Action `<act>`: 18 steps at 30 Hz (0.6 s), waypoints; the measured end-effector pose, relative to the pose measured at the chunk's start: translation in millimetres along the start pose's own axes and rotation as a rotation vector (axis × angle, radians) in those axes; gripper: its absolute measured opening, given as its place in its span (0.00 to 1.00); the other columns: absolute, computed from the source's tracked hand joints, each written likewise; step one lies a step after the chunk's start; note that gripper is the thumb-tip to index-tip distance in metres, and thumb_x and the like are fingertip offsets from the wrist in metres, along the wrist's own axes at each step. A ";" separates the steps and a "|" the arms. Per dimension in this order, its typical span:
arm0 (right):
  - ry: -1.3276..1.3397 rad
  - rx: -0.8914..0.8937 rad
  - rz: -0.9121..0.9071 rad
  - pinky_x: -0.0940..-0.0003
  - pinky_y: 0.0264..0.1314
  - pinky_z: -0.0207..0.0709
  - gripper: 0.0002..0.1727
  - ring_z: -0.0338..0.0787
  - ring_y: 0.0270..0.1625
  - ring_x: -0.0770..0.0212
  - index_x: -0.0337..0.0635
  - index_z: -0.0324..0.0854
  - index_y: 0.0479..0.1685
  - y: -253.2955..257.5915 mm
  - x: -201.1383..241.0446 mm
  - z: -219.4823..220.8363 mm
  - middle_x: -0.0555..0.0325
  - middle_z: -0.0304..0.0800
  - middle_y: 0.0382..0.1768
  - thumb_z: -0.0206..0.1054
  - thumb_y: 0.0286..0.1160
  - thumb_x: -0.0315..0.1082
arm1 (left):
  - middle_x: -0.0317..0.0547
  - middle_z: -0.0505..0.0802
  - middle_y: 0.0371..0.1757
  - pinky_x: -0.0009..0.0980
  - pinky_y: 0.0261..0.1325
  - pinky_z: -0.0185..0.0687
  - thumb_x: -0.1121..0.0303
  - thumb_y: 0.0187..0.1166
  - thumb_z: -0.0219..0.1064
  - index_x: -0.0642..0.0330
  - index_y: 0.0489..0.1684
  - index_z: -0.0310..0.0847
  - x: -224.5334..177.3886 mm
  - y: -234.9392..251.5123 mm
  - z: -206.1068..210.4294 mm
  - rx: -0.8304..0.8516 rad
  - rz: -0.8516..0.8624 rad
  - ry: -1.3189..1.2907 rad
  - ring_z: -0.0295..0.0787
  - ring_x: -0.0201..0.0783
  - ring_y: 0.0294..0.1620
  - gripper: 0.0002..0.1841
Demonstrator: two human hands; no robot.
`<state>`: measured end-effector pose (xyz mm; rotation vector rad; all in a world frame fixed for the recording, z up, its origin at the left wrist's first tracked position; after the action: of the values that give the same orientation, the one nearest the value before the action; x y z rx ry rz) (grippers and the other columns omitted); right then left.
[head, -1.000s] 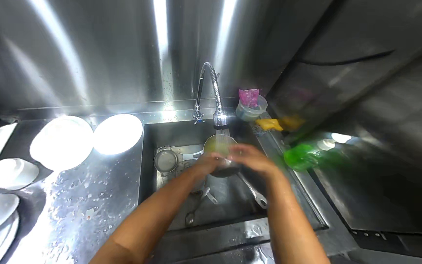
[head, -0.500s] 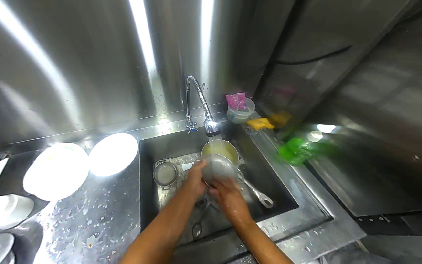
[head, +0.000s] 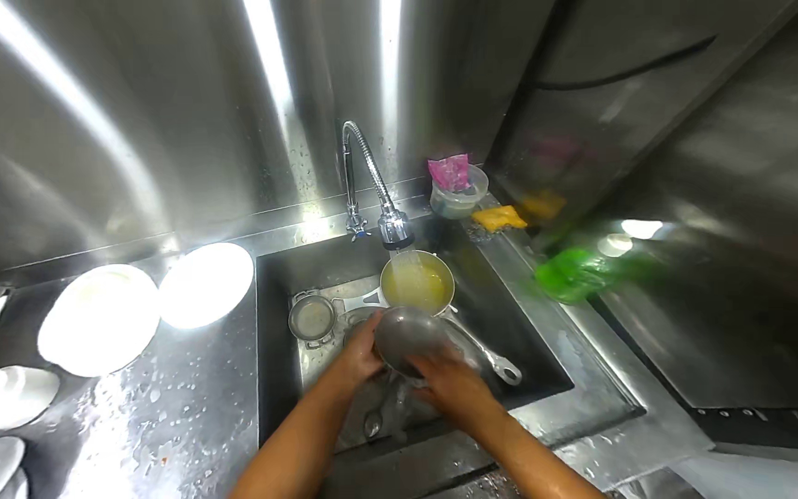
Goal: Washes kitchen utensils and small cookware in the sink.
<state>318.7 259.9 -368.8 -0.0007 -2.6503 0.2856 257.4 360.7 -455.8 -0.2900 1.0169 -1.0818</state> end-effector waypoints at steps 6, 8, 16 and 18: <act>0.374 -0.508 -0.005 0.50 0.57 0.88 0.09 0.96 0.47 0.51 0.32 0.91 0.44 3.1 -32.3 -41.3 0.46 0.96 0.41 0.74 0.69 0.28 | 0.56 0.87 0.63 0.47 0.61 0.83 0.36 0.90 0.28 0.59 0.80 0.66 -20.7 -5.7 12.8 0.058 0.125 0.159 0.86 0.47 0.59 0.39; 0.741 -0.514 0.125 0.61 0.53 0.89 0.15 0.93 0.45 0.62 0.29 0.86 0.51 7.7 -48.7 -48.3 0.50 0.93 0.43 0.75 0.64 0.24 | 0.58 0.82 0.71 0.47 0.70 0.78 0.43 0.93 0.31 0.64 0.83 0.63 -42.6 -19.7 20.9 0.122 0.311 0.304 0.81 0.47 0.67 0.36; 1.700 -0.384 0.228 0.78 0.53 0.87 0.19 0.92 0.46 0.79 0.54 0.78 0.55 64.4 -38.8 -27.1 0.77 0.94 0.40 0.37 0.95 0.37 | 0.59 0.86 0.50 0.40 0.57 0.80 0.65 0.92 0.54 0.76 0.60 0.76 -108.7 -116.6 12.9 0.079 0.518 0.475 0.82 0.41 0.49 0.17; 1.848 -0.477 0.353 0.76 0.53 0.87 0.22 0.93 0.45 0.76 0.52 0.78 0.50 74.6 -29.7 -13.0 0.73 0.94 0.38 0.35 0.97 0.42 | 0.62 0.89 0.53 0.44 0.61 0.80 0.65 0.93 0.53 0.75 0.62 0.79 -120.1 -163.3 -14.8 -0.013 0.547 0.601 0.85 0.44 0.52 0.18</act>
<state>347.4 334.0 -386.1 -0.5734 -0.7963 -0.2126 137.7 385.9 -293.5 0.3180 1.5248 -0.6616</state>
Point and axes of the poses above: each hand's wrist, its own y-axis towards the middle knuckle, its own z-axis out of the palm, x = y × z, the point moved 9 cm from there along y, towards the middle knuckle
